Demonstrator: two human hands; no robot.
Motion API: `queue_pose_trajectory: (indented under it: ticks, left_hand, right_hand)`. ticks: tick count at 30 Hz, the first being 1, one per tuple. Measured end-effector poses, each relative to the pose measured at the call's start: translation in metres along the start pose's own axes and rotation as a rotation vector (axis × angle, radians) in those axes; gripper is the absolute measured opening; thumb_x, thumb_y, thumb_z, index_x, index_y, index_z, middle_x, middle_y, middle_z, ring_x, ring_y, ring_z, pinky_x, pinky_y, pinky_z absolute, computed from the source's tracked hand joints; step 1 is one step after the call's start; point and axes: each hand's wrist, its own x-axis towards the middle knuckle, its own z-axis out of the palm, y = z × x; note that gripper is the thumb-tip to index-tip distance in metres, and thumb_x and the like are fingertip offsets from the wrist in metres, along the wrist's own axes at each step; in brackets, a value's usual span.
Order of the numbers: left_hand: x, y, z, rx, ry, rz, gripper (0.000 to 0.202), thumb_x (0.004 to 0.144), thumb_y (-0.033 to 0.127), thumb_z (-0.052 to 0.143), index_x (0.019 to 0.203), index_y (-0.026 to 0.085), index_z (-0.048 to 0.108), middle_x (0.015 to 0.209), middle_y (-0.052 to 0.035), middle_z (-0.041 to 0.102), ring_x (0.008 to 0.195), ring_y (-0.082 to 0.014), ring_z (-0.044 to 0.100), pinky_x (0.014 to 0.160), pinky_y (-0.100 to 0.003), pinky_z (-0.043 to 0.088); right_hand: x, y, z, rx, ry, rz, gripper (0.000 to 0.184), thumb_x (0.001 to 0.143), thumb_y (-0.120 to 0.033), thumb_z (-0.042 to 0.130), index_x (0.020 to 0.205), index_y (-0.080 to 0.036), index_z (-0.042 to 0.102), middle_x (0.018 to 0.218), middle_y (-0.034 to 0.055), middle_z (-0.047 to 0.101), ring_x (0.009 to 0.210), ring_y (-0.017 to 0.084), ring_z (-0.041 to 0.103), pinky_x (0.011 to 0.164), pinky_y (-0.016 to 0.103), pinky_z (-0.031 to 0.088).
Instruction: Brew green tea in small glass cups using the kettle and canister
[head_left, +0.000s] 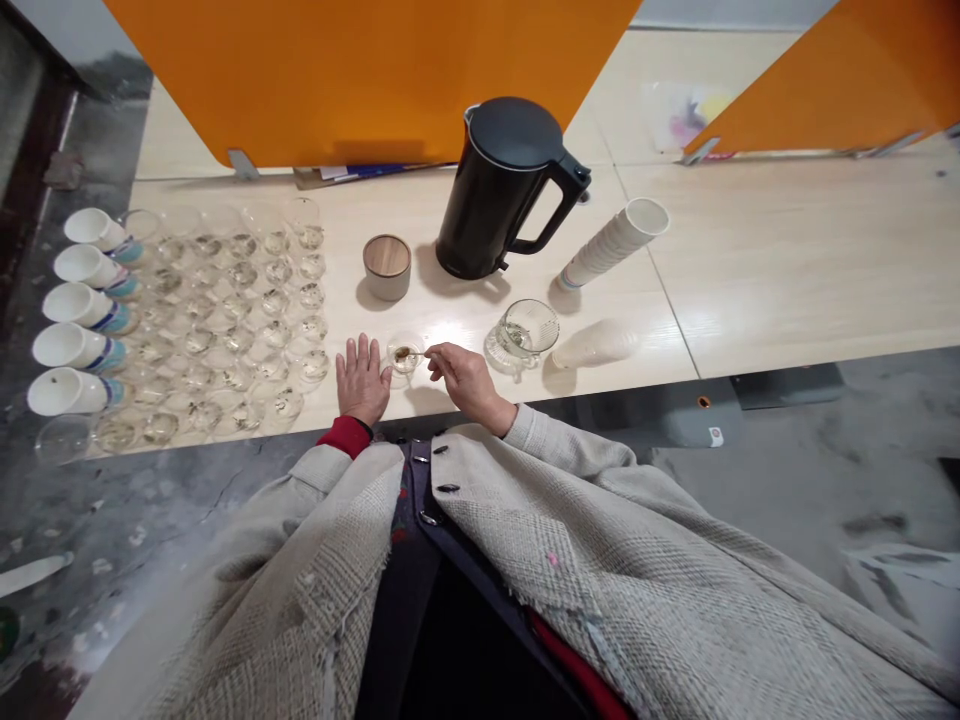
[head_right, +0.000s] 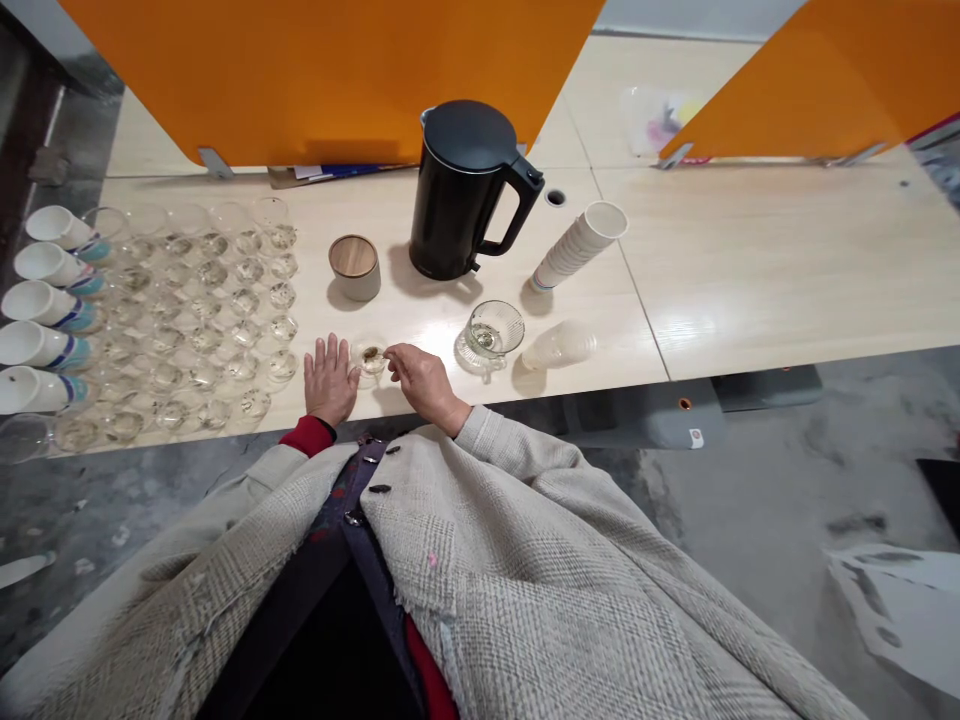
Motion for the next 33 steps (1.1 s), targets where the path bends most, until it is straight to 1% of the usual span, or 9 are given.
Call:
queue_pose_trajectory:
  ticks: [5, 9, 11, 14, 18, 21, 24, 30, 33]
  left_hand:
    - [0.0, 0.0, 0.001, -0.008, -0.001, 0.001, 0.068, 0.107, 0.038, 0.042, 0.17, 0.013, 0.039, 0.182, -0.0143, 0.023, 0.172, -0.0354, 0.015, 0.139, -0.062, 0.01]
    - [0.0, -0.001, 0.001, -0.025, 0.012, 0.006, 0.067, 0.107, 0.038, 0.043, 0.17, 0.014, 0.039, 0.182, -0.0137, 0.024, 0.172, -0.0353, 0.015, 0.139, -0.062, 0.01]
    - [0.0, -0.001, 0.0, -0.024, 0.008, 0.006, 0.067, 0.108, 0.039, 0.042, 0.17, 0.013, 0.04, 0.182, -0.0141, 0.024, 0.172, -0.0355, 0.015, 0.139, -0.062, 0.01]
    - [-0.001, -0.001, -0.001, -0.016, -0.001, 0.002, 0.067, 0.108, 0.039, 0.042, 0.169, 0.012, 0.041, 0.182, -0.0148, 0.024, 0.172, -0.036, 0.015, 0.139, -0.061, 0.01]
    - [0.0, -0.001, 0.0, -0.016, 0.004, 0.001, 0.068, 0.108, 0.039, 0.041, 0.169, 0.011, 0.04, 0.182, -0.0156, 0.024, 0.172, -0.036, 0.015, 0.139, -0.062, 0.01]
    - [0.0, -0.002, 0.002, -0.013, 0.013, 0.0, 0.067, 0.108, 0.039, 0.041, 0.169, 0.013, 0.041, 0.182, -0.0143, 0.025, 0.172, -0.0349, 0.015, 0.139, -0.062, 0.01]
    - [0.001, -0.004, 0.004, -0.01, 0.023, 0.006, 0.067, 0.108, 0.04, 0.042, 0.17, 0.015, 0.04, 0.182, -0.0134, 0.025, 0.172, -0.0351, 0.015, 0.139, -0.062, 0.01]
    - [0.002, -0.005, 0.005, -0.006, 0.031, 0.007, 0.067, 0.108, 0.041, 0.04, 0.17, 0.014, 0.04, 0.182, -0.0138, 0.025, 0.172, -0.036, 0.016, 0.139, -0.063, 0.01]
    - [0.002, -0.004, 0.005, -0.001, 0.03, 0.004, 0.067, 0.108, 0.04, 0.039, 0.17, 0.013, 0.039, 0.182, -0.0149, 0.024, 0.172, -0.0352, 0.013, 0.139, -0.062, 0.01]
  right_hand:
    - [0.0, -0.005, -0.004, 0.015, -0.003, 0.011, 0.042, 0.115, -0.049, 0.038, 0.102, -0.022, 0.067, 0.082, 0.0016, 0.073, 0.063, 0.011, 0.07, 0.068, 0.024, 0.055]
    - [-0.003, -0.014, -0.017, 0.083, 0.092, 0.002, 0.049, 0.113, -0.061, 0.04, 0.1, -0.023, 0.067, 0.079, 0.0009, 0.071, 0.062, 0.012, 0.071, 0.066, 0.025, 0.057]
    - [-0.007, -0.02, -0.028, 0.13, 0.171, -0.008, 0.048, 0.112, -0.062, 0.043, 0.1, -0.023, 0.068, 0.079, 0.0003, 0.071, 0.061, 0.012, 0.072, 0.065, 0.026, 0.059]
    - [-0.016, -0.028, -0.051, 0.169, 0.333, -0.023, 0.04, 0.111, -0.057, 0.051, 0.101, -0.023, 0.069, 0.08, -0.0004, 0.072, 0.061, 0.012, 0.072, 0.064, 0.028, 0.061]
    - [-0.032, -0.03, -0.082, 0.097, 0.545, 0.015, 0.034, 0.111, -0.053, 0.053, 0.102, -0.025, 0.07, 0.082, -0.0002, 0.073, 0.063, 0.014, 0.073, 0.065, 0.03, 0.064]
    - [-0.045, -0.019, -0.1, -0.017, 0.696, 0.051, 0.035, 0.11, -0.054, 0.053, 0.101, -0.025, 0.07, 0.082, 0.0002, 0.073, 0.062, 0.015, 0.074, 0.062, 0.03, 0.063]
    - [-0.057, 0.001, -0.106, -0.098, 0.782, 0.098, 0.038, 0.109, -0.056, 0.053, 0.099, -0.024, 0.07, 0.082, 0.0004, 0.072, 0.062, 0.015, 0.074, 0.062, 0.03, 0.063]
    - [-0.062, 0.047, -0.093, -0.163, 0.715, 0.221, 0.044, 0.109, -0.058, 0.046, 0.1, -0.022, 0.07, 0.083, 0.0034, 0.077, 0.065, 0.017, 0.077, 0.066, 0.03, 0.061]
    - [-0.059, 0.062, -0.086, -0.178, 0.669, 0.266, 0.047, 0.108, -0.059, 0.043, 0.101, -0.021, 0.069, 0.083, 0.0049, 0.078, 0.066, 0.018, 0.078, 0.068, 0.031, 0.061]
